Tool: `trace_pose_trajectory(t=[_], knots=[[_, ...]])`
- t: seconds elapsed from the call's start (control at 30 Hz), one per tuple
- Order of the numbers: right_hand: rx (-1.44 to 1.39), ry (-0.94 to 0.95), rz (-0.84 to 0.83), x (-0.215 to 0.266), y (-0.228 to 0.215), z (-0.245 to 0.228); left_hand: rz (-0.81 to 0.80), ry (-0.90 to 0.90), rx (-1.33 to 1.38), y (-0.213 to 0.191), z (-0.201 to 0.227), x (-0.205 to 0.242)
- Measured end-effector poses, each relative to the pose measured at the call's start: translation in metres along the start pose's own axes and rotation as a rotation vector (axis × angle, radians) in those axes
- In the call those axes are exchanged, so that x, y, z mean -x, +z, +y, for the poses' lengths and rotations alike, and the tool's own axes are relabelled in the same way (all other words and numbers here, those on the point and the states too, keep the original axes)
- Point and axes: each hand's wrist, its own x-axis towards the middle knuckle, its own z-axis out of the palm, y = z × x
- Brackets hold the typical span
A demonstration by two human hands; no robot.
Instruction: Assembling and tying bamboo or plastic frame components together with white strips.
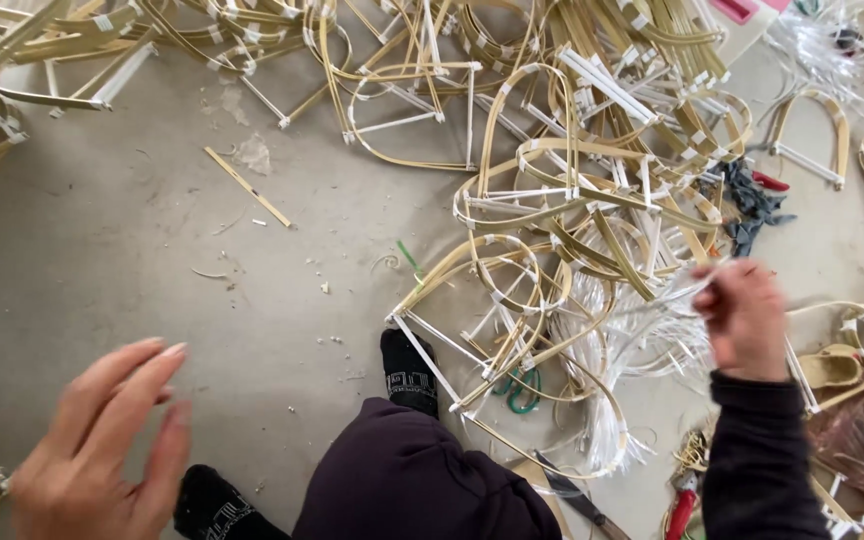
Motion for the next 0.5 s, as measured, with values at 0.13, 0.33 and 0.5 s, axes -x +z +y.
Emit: trace_pose_trajectory(t=[0.13,0.33,0.5], knots=[[-0.201,-0.159,-0.315,0.0,0.099,-0.08,0.061,-0.033,0.331,0.0,0.024,-0.012],[0.025,-0.049,-0.839,0.037,0.302,-0.097,0.208,0.216,0.401,0.002,0.056,-0.028],[-0.078,-0.021,-1.146,0.062,0.393,-0.06,0.149,0.018,0.456,0.016,0.039,-0.023]])
